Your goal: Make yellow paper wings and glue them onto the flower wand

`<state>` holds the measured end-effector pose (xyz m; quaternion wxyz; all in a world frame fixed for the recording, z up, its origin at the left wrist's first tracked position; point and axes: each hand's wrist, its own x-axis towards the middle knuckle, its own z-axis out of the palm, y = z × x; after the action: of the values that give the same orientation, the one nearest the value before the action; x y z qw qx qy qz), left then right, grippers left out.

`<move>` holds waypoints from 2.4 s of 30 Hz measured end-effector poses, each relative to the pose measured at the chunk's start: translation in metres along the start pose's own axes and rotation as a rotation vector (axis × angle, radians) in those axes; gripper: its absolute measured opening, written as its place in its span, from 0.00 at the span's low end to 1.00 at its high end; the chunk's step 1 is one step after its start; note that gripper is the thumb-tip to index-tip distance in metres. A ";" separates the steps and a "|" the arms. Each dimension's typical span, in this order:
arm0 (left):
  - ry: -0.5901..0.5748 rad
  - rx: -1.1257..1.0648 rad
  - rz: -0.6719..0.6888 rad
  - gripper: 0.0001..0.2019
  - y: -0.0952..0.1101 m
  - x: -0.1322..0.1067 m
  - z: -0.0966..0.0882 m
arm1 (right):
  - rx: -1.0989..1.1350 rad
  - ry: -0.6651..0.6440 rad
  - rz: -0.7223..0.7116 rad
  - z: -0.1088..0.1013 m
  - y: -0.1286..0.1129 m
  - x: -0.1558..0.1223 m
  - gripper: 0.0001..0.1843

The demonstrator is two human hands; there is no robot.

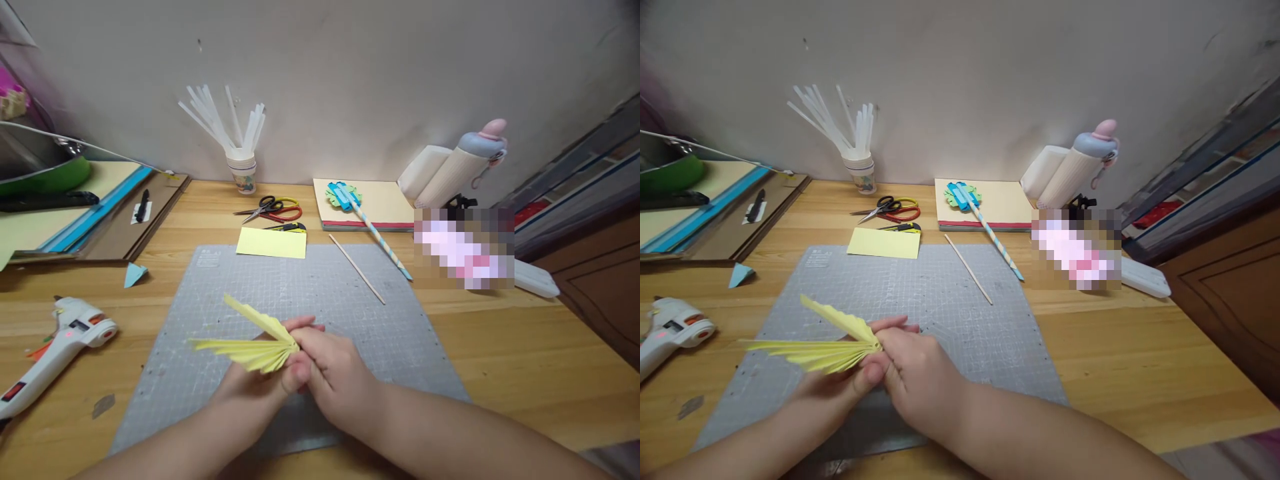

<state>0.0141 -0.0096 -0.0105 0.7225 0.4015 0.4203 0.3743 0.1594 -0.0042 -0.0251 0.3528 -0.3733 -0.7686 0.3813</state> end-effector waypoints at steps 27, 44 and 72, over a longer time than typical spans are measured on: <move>0.143 0.016 0.031 0.15 0.009 0.016 -0.019 | 1.027 0.096 0.594 -0.003 0.018 0.019 0.16; 0.075 0.000 -0.043 0.10 0.005 0.016 -0.019 | 0.977 0.102 0.652 -0.005 0.015 0.017 0.16; 0.056 0.065 0.093 0.05 0.006 0.011 -0.016 | 0.799 0.049 0.602 -0.003 0.006 0.012 0.18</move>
<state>0.0023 0.0062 -0.0139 0.6791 0.4332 0.4331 0.4045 0.1581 0.0091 -0.0255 0.3605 -0.4230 -0.4120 0.7220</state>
